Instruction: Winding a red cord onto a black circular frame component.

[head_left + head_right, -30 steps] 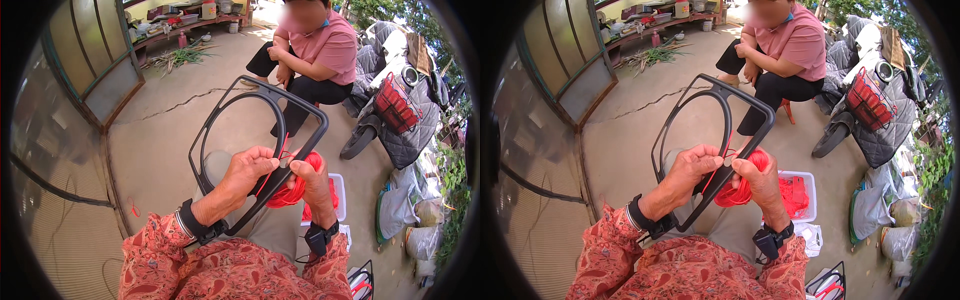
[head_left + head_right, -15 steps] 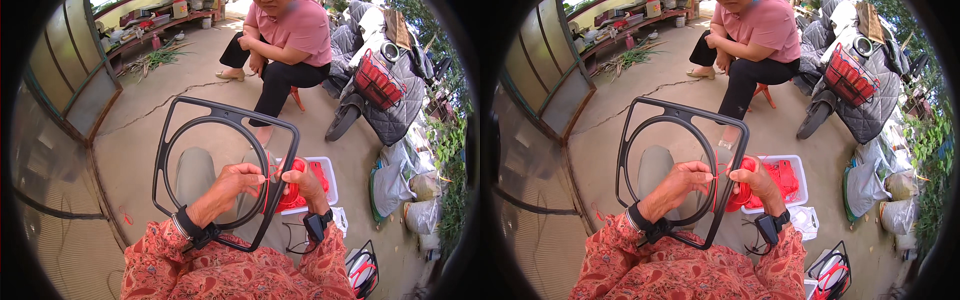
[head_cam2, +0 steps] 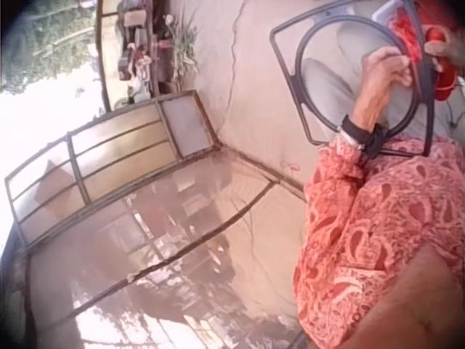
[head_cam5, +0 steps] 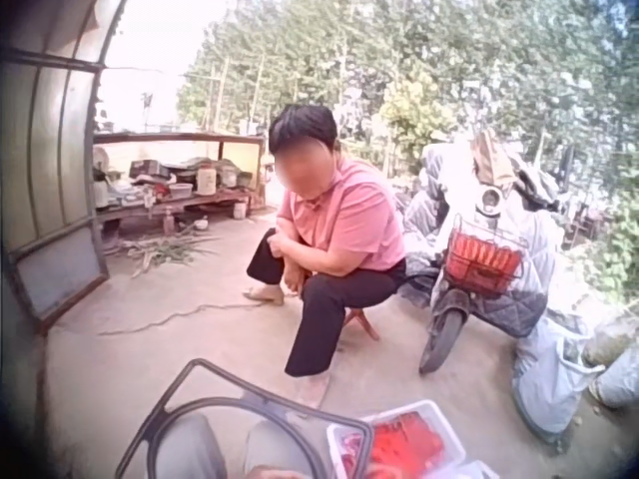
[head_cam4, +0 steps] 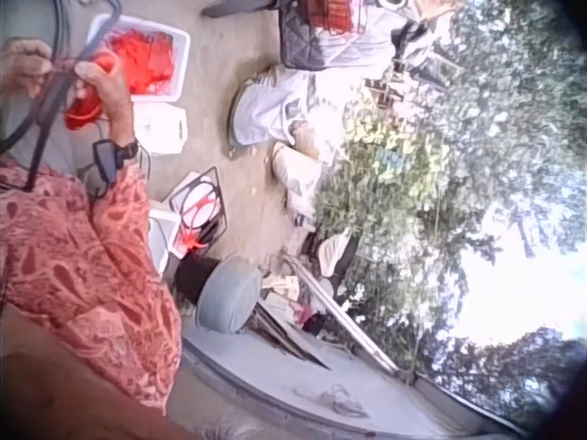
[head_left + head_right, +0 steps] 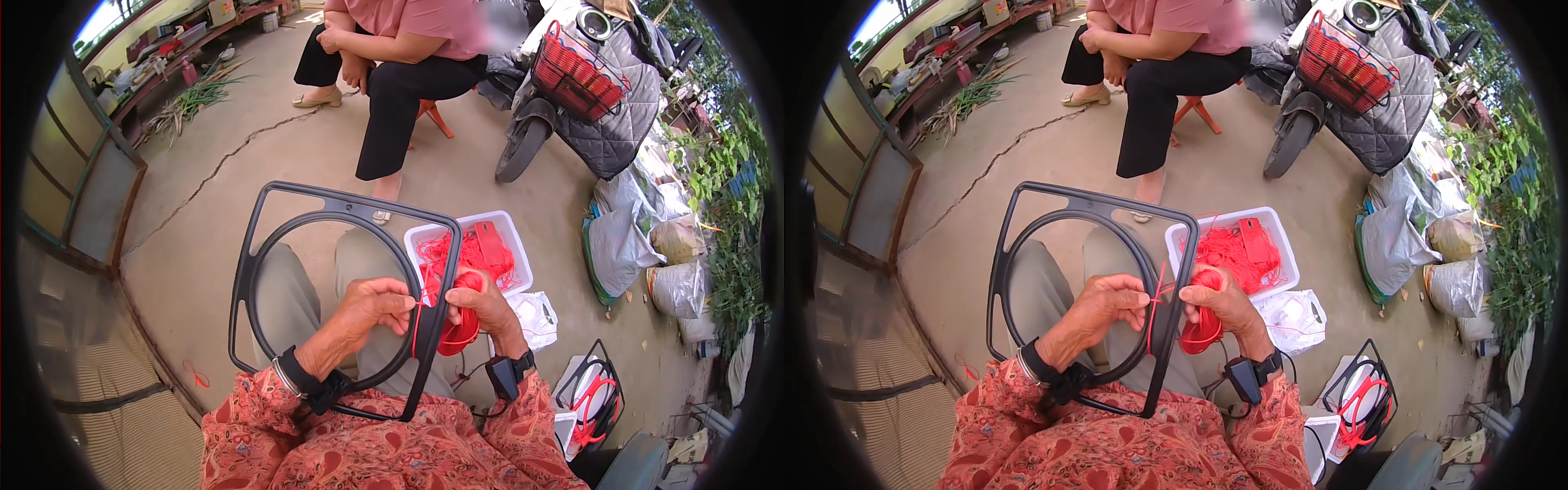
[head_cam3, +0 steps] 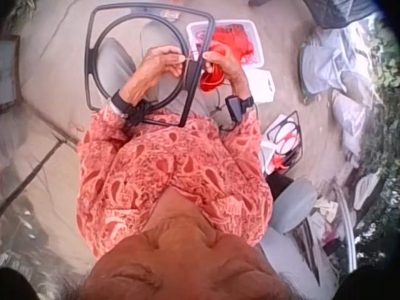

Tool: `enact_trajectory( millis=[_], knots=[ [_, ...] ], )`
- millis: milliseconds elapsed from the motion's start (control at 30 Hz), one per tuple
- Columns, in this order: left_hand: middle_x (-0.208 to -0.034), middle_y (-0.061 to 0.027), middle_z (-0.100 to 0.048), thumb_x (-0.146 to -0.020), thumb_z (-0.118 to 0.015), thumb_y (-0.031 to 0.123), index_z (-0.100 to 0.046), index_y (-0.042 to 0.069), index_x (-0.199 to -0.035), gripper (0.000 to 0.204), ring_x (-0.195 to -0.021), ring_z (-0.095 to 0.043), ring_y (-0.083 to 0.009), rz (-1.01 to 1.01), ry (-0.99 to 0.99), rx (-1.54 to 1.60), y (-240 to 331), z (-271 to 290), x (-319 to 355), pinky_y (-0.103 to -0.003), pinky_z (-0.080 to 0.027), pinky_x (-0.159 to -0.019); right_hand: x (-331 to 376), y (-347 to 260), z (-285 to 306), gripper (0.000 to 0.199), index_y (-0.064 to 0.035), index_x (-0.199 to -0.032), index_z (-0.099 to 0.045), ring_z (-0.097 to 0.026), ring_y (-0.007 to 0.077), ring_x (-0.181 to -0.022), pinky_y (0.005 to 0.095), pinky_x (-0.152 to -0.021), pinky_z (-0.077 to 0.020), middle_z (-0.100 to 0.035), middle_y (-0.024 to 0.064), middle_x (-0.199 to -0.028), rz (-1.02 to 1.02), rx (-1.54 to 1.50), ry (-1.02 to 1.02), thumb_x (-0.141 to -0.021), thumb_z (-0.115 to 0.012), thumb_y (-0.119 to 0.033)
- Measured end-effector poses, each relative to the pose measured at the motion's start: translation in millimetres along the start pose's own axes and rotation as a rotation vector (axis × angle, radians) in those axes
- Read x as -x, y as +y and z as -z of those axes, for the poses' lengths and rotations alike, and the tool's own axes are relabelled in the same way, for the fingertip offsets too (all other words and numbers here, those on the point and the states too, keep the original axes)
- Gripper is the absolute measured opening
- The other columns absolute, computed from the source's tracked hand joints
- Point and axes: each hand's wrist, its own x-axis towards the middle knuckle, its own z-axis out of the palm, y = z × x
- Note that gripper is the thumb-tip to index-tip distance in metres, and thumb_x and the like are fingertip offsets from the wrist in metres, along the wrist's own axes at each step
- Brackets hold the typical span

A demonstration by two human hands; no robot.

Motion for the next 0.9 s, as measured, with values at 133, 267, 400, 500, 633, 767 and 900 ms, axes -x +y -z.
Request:
enact_trajectory(
  millis=[133, 267, 400, 500, 633, 767, 900],
  knots=[
    [-0.081, -0.0057, -0.066, -0.089, -0.065, 0.01, -0.062, 0.005, -0.094, 0.008, -0.068, -0.065, -0.0147, 0.09, 0.1, -0.011, 3, -12, 10, -0.028, -0.054, -0.061, -4, 5, -4, 0.018, 0.0013, -0.09, -0.059, -0.058, 0.0126, -0.05, 0.0228, -0.045, -0.0478, -0.06, 0.0062, -0.065, 0.007, -0.271, 0.029, -0.084, -0.066, -0.015],
    [-0.08, -0.0021, -0.064, -0.09, -0.065, 0.013, -0.06, 0.008, -0.094, 0.008, -0.069, -0.062, -0.0117, 0.138, 0.119, 0.031, 2, -24, 19, -0.028, -0.052, -0.063, -8, 33, 16, 0.018, 0.0023, -0.089, -0.061, -0.059, 0.0138, -0.05, 0.0235, -0.044, -0.0486, -0.061, 0.0075, -0.066, -0.051, -0.477, -0.12, -0.085, -0.064, -0.015],
    [-0.079, 0.0028, -0.059, -0.089, -0.063, 0.015, -0.059, 0.01, -0.094, 0.008, -0.071, -0.056, -0.0077, 0.106, 0.18, 0.02, 1, -27, 25, -0.026, -0.047, -0.064, -10, 40, 11, 0.028, 0.0014, -0.101, -0.055, -0.055, 0.0149, -0.048, 0.0248, -0.045, -0.0502, -0.057, 0.007, -0.066, -0.076, -0.602, -0.083, -0.084, -0.064, -0.019],
    [-0.08, 0.0033, -0.059, -0.09, -0.06, 0.014, -0.058, 0.009, -0.097, 0.009, -0.071, -0.055, -0.007, 0.078, 0.207, 0.076, -4, -29, 26, -0.024, -0.046, -0.066, -8, 35, 3, 0.024, 0.0022, -0.095, -0.057, -0.057, 0.0158, -0.049, 0.0251, -0.046, -0.0511, -0.058, 0.007, -0.066, -0.081, -0.573, -0.046, -0.085, -0.062, -0.019],
    [-0.082, 0.001, -0.062, -0.091, -0.058, 0.015, -0.059, 0.005, -0.103, 0.015, -0.069, -0.057, -0.007, 0.025, 0.269, 0.215, -12, -36, 29, -0.024, -0.046, -0.06, -5, 24, -9, 0.021, 0.0029, -0.085, -0.061, -0.059, 0.0165, -0.05, 0.0255, -0.047, -0.052, -0.06, 0.0069, -0.066, -0.1, -0.537, -0.002, -0.086, -0.06, -0.018],
    [-0.085, -0.0008, -0.064, -0.092, -0.058, 0.017, -0.058, 0.004, -0.108, 0.021, -0.072, -0.059, -0.0075, -0.018, 0.293, 0.307, -15, -41, 31, -0.024, -0.047, -0.062, -7, 27, -7, 0.024, 0.0022, -0.102, -0.057, -0.059, 0.0139, -0.051, 0.0241, -0.043, -0.0483, -0.061, 0.0072, -0.069, -0.065, -0.535, -0.037, -0.085, -0.064, -0.014],
    [-0.088, -0.0027, -0.065, -0.093, -0.06, 0.016, -0.059, 0.002, -0.109, 0.022, -0.074, -0.062, -0.0086, -0.062, 0.263, 0.344, -19, -43, 31, -0.023, -0.05, -0.064, -6, 23, -9, 0.019, 0.0022, -0.091, -0.06, -0.059, 0.0153, -0.05, 0.025, -0.045, -0.0502, -0.061, 0.0075, -0.067, -0.048, -0.521, -0.039, -0.085, -0.063, -0.015]
  ],
)
